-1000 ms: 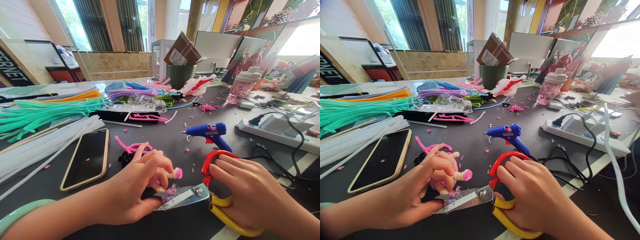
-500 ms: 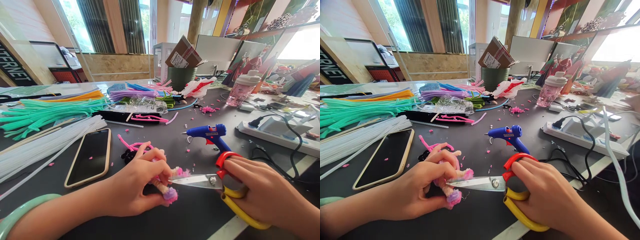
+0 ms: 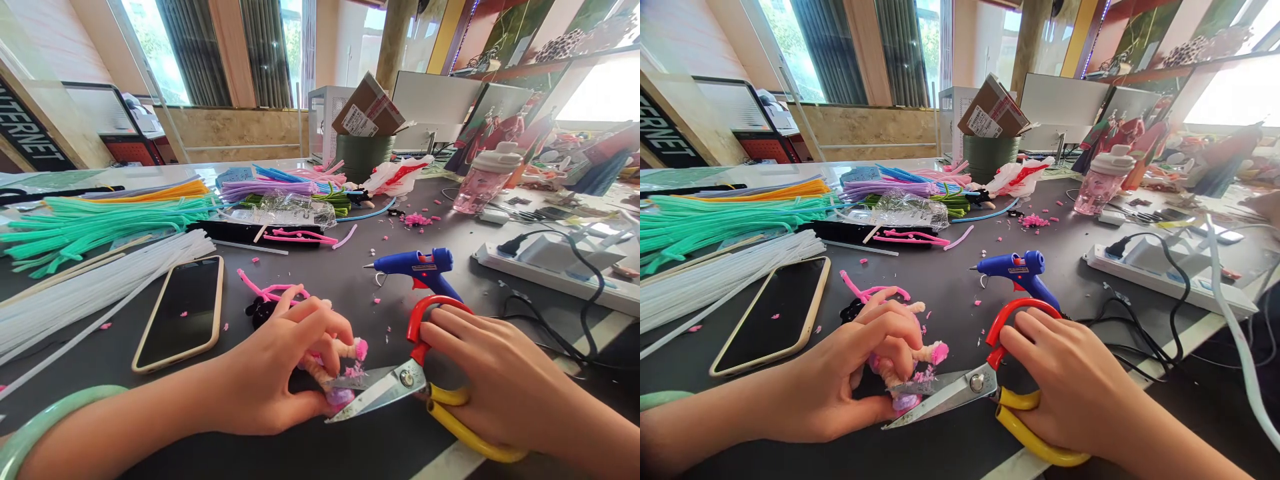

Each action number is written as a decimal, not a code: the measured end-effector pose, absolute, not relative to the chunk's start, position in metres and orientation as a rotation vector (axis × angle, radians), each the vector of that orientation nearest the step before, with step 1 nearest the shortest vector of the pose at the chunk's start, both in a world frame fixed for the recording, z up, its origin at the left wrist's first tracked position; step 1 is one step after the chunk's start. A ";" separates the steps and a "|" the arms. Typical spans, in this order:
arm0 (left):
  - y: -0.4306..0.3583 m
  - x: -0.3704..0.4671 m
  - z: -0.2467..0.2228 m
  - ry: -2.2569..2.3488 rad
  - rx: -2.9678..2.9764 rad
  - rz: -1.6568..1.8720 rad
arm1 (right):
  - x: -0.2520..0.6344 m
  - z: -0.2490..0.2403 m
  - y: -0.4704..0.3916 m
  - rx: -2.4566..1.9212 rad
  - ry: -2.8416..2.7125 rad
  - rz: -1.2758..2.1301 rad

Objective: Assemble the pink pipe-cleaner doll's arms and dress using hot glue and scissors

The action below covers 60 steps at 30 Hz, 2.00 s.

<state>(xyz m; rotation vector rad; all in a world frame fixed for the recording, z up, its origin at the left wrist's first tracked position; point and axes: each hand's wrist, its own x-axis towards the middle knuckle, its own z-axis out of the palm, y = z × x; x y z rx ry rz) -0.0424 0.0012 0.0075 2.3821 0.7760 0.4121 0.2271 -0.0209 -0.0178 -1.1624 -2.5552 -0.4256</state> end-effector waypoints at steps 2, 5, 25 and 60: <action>0.002 -0.042 0.008 0.772 2.375 0.417 | 0.226 -0.017 -0.020 -1.147 -2.550 -0.399; 0.004 -0.042 0.008 0.753 2.374 0.419 | 0.226 -0.017 -0.020 -1.135 -2.547 -0.356; 0.005 -0.042 0.009 0.686 2.394 0.430 | 0.221 -0.009 -0.013 -1.062 -2.589 -0.380; 0.005 -0.041 0.005 0.779 2.210 0.389 | 0.213 -0.008 -0.006 -1.047 -2.680 -0.381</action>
